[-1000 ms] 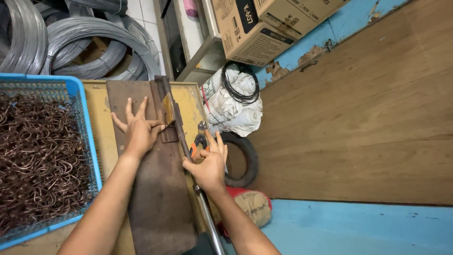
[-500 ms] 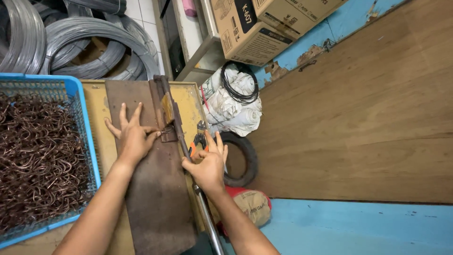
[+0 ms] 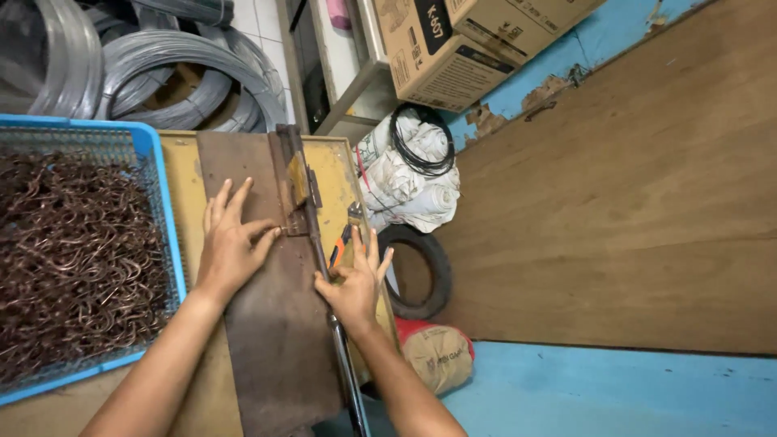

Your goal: Bending small metal wires into hook shapes using a manual jig and pliers at a workbench.

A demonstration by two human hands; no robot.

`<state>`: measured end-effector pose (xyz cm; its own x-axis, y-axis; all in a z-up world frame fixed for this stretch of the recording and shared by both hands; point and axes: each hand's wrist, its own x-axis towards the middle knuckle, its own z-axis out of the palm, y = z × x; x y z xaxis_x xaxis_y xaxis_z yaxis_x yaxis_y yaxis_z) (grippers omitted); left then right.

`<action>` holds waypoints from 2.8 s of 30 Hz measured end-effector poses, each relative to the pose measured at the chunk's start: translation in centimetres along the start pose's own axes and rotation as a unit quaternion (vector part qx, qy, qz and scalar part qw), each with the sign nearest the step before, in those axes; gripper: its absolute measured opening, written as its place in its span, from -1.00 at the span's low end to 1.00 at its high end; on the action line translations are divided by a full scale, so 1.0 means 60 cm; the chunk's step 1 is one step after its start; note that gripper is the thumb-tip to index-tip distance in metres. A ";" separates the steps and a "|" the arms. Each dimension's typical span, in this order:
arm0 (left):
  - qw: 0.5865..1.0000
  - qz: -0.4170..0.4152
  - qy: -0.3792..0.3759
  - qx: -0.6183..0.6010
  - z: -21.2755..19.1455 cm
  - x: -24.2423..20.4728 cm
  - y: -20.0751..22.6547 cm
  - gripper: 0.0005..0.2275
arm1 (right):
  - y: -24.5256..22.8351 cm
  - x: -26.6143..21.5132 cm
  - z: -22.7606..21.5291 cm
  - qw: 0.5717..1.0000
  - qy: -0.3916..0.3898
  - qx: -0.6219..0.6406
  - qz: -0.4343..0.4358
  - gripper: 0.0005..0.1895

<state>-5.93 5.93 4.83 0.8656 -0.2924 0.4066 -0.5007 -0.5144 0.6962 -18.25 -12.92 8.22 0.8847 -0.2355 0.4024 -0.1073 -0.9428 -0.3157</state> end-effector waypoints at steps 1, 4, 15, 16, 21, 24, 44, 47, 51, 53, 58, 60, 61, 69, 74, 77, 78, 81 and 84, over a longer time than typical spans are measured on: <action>1.000 -0.002 0.000 0.002 -0.001 -0.004 0.000 -0.87 | 0.005 -0.004 0.008 1.000 -0.002 0.002 0.000 -0.82; 1.000 -0.022 -0.005 -0.019 -0.002 -0.007 0.001 -0.91 | 0.018 -0.012 0.023 1.000 0.009 0.008 0.013 -0.80; 0.985 -0.023 -0.088 -0.147 0.003 -0.009 0.002 -0.90 | 0.019 0.074 -0.024 0.915 -0.147 0.347 0.147 -0.52; 0.985 -0.026 -0.085 -0.145 -0.003 -0.013 0.007 -0.90 | 0.024 0.072 -0.016 0.914 -0.150 0.348 0.145 -0.52; 0.989 -0.040 -0.041 -0.134 -0.045 -0.039 -0.026 -0.89 | -0.038 0.096 0.011 0.843 -0.223 0.445 0.204 -0.68; 0.994 -0.039 0.044 -0.091 -0.113 -0.067 -0.058 -0.88 | -0.094 0.101 0.077 0.804 -0.257 0.502 0.189 -0.62; 0.957 -0.276 0.062 0.066 -0.256 -0.067 -0.315 -0.87 | -0.331 0.185 0.331 0.912 -0.298 0.281 0.034 -0.70; 0.952 -0.290 0.059 0.075 -0.280 -0.058 -0.285 -0.86 | -0.346 0.193 0.308 0.921 -0.250 0.298 0.005 -0.73; 0.960 -0.266 0.079 0.031 -0.369 -0.089 -0.209 -0.84 | -0.423 0.198 0.251 0.940 -0.160 0.294 -0.073 -0.84; 0.959 -0.268 0.083 0.041 -0.432 -0.130 -0.195 -0.85 | -0.487 0.181 0.237 0.932 -0.170 0.296 -0.122 -0.86; 0.952 -0.245 0.106 0.149 -0.548 -0.246 -0.235 -0.87 | -0.629 0.116 0.244 0.905 -0.219 0.277 -0.237 -0.90; 0.933 -0.291 0.080 0.196 -0.602 -0.283 -0.240 -0.84 | -0.679 0.086 0.268 0.892 -0.221 0.217 -0.330 -0.87; 0.932 -0.295 0.082 0.194 -0.611 -0.297 -0.253 -0.84 | -0.696 0.078 0.279 0.890 -0.223 0.215 -0.333 -0.87; 0.887 -0.392 0.012 0.244 -0.613 -0.362 -0.320 -0.79 | -0.765 0.023 0.406 0.763 -0.281 0.043 -0.581 -0.84; 0.882 -0.412 0.006 0.230 -0.620 -0.362 -0.319 -0.77 | -0.769 0.018 0.435 0.750 -0.198 0.029 -0.631 -0.88; 0.881 -0.423 0.011 0.214 -0.621 -0.360 -0.312 -0.76 | -0.765 0.016 0.441 0.732 -0.225 0.039 -0.642 -0.85; 0.877 -0.427 0.011 0.220 -0.619 -0.359 -0.312 -0.75 | -0.762 0.016 0.445 0.726 -0.232 0.044 -0.646 -0.84; 0.880 -0.424 0.022 0.214 -0.620 -0.360 -0.313 -0.75 | -0.759 0.017 0.452 0.714 -0.201 0.032 -0.670 -0.86; 0.875 -0.425 0.033 0.229 -0.623 -0.360 -0.302 -0.72 | -0.764 0.025 0.442 0.709 -0.201 0.064 -0.673 -0.88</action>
<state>-15.76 51.70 5.51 0.9149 0.3912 -0.0993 0.3909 -0.7975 0.4595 0.02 36.23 0.50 0.2067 0.9679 0.1428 0.9762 -0.2138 0.0362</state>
